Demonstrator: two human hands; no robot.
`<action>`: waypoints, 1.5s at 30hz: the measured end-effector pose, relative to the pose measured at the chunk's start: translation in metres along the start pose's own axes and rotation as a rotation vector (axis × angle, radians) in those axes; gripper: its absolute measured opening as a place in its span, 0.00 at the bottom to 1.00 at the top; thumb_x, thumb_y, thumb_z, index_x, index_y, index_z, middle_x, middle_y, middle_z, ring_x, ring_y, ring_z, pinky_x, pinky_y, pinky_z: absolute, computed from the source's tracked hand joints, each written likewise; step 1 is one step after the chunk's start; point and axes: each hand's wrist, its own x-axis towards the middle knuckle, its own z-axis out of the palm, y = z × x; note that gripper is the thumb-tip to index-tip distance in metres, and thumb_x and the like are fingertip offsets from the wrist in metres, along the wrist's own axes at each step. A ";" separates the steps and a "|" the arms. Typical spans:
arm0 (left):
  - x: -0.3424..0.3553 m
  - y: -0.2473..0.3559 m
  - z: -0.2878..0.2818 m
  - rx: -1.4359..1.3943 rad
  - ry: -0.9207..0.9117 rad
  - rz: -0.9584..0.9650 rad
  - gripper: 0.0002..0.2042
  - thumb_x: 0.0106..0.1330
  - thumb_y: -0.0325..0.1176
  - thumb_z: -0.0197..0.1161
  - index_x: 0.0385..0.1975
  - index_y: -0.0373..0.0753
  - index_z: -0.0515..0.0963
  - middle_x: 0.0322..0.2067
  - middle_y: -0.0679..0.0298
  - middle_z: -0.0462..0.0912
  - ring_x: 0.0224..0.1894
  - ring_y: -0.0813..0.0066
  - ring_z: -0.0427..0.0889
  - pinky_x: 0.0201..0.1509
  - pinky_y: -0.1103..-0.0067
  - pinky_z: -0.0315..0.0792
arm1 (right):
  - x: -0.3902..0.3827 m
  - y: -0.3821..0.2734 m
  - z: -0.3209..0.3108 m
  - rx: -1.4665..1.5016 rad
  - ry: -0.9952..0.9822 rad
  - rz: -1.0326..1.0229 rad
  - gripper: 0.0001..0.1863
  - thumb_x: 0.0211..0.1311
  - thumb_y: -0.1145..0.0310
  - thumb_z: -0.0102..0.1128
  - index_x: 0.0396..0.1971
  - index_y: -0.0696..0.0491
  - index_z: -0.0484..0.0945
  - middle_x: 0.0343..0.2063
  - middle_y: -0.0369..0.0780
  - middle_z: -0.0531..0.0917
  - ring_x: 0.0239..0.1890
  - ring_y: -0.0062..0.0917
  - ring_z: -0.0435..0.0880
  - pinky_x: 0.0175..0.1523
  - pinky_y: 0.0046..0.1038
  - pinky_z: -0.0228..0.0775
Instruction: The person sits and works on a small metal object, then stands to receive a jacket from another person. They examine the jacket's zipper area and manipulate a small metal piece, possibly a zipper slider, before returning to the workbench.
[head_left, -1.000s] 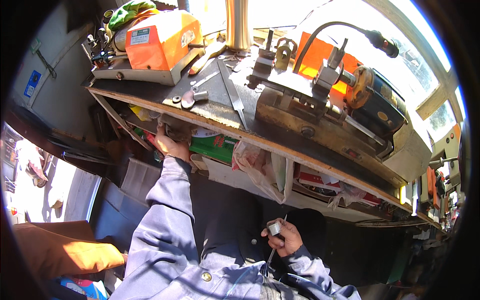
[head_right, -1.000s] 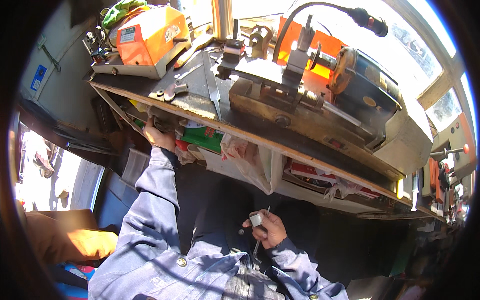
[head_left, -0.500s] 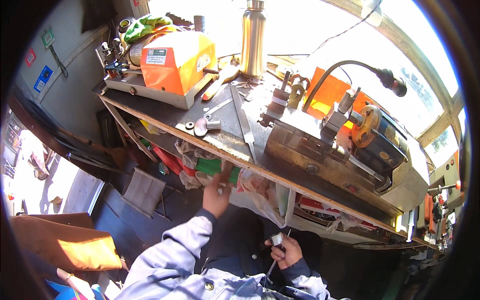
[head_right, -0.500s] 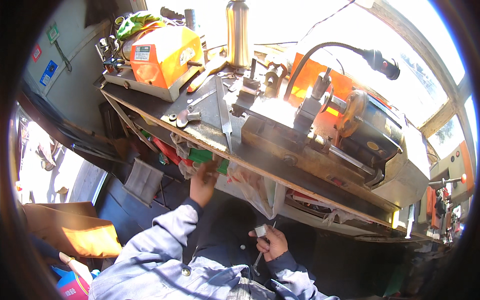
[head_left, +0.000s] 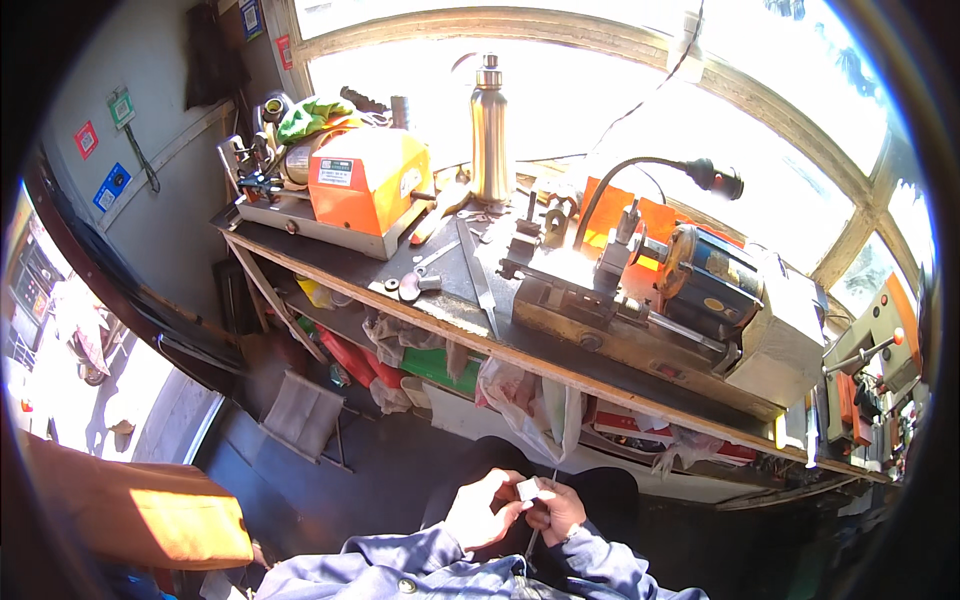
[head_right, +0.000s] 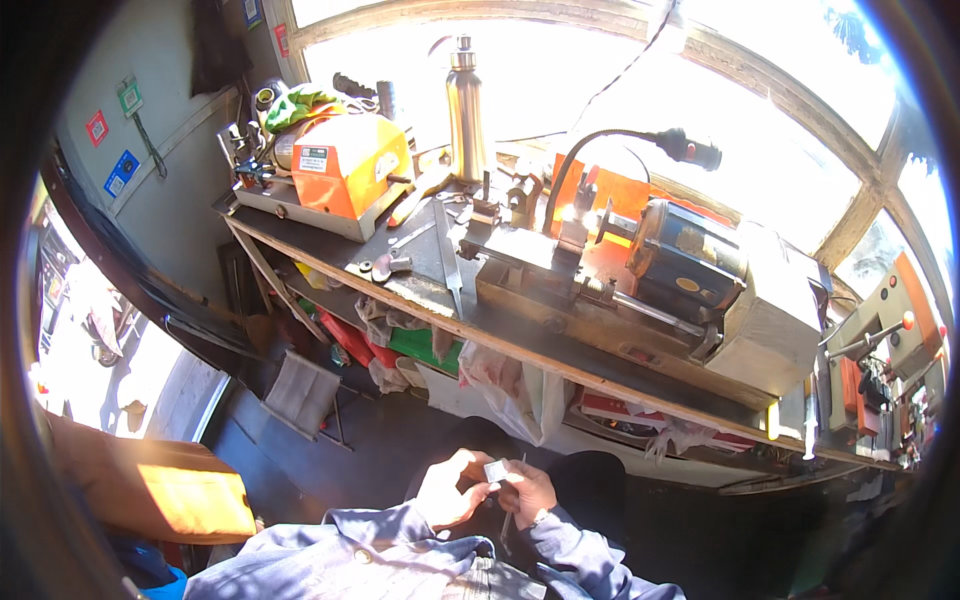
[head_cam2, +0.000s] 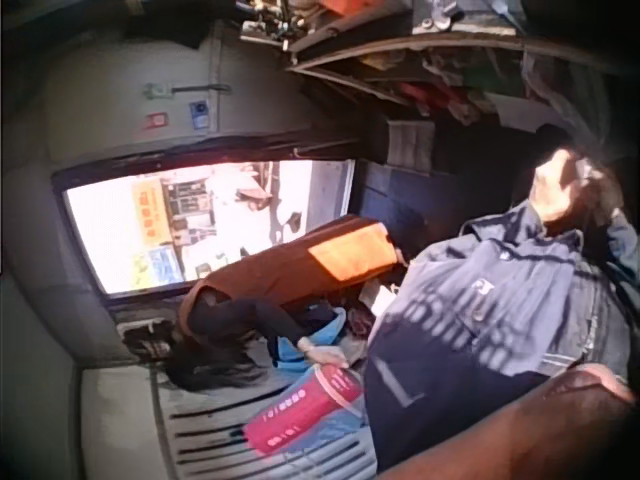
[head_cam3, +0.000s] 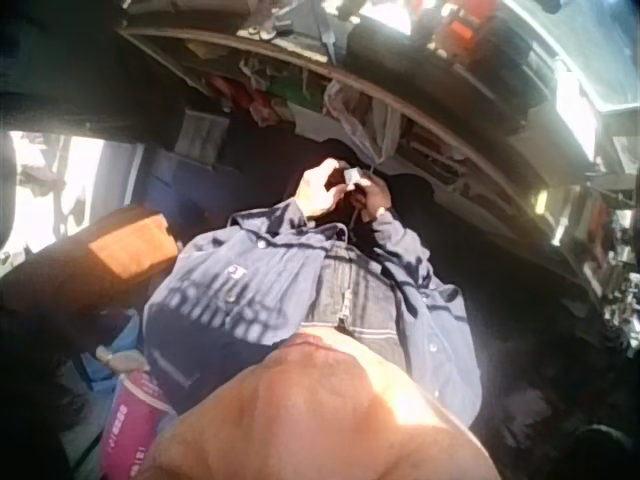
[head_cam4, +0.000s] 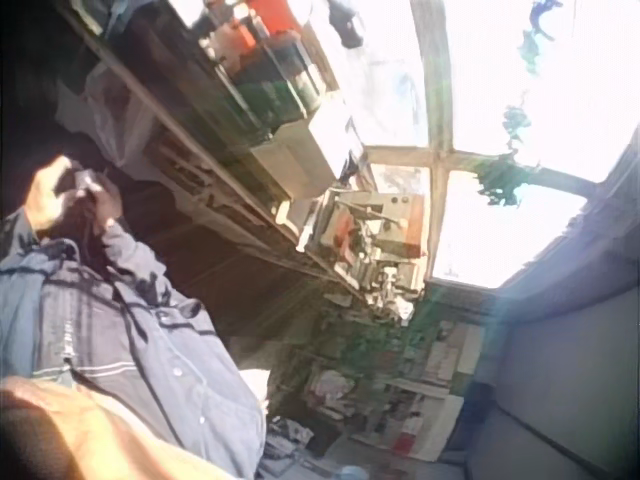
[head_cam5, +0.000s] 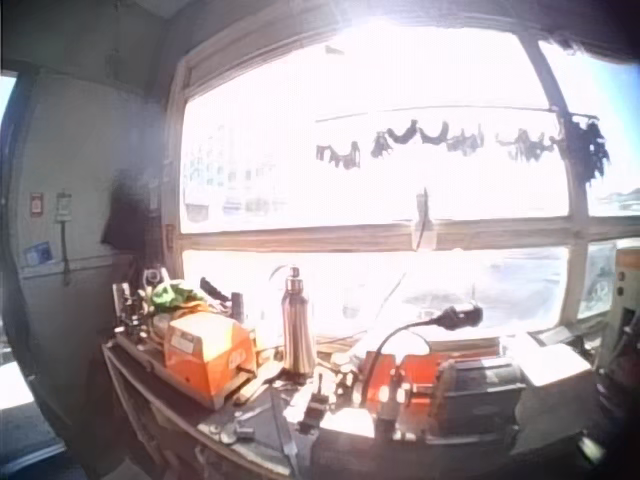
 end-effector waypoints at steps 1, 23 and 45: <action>0.000 0.003 -0.002 0.038 0.005 -0.020 0.17 0.65 0.21 0.66 0.52 0.33 0.73 0.38 0.53 0.88 0.39 0.68 0.90 0.45 0.76 0.81 | -0.002 -0.002 0.001 -0.015 -0.002 0.003 0.11 0.70 0.62 0.63 0.41 0.54 0.80 0.27 0.34 0.80 0.15 0.12 0.62 0.21 0.18 0.54; 0.193 0.097 -0.170 0.834 0.098 0.580 0.15 0.59 0.26 0.59 0.47 0.37 0.76 0.38 0.51 0.82 0.39 0.48 0.84 0.46 0.64 0.78 | -0.060 0.032 -0.071 -0.006 0.233 0.057 0.13 0.72 0.62 0.61 0.41 0.58 0.80 0.28 0.39 0.79 0.15 0.16 0.61 0.21 0.21 0.53; -0.021 -0.056 0.040 0.538 -0.344 -0.177 0.12 0.71 0.40 0.60 0.45 0.41 0.82 0.37 0.53 0.87 0.39 0.52 0.86 0.44 0.68 0.80 | -0.061 0.083 -0.158 0.300 0.315 0.274 0.10 0.73 0.64 0.58 0.37 0.57 0.77 0.24 0.40 0.74 0.18 0.22 0.62 0.27 0.28 0.57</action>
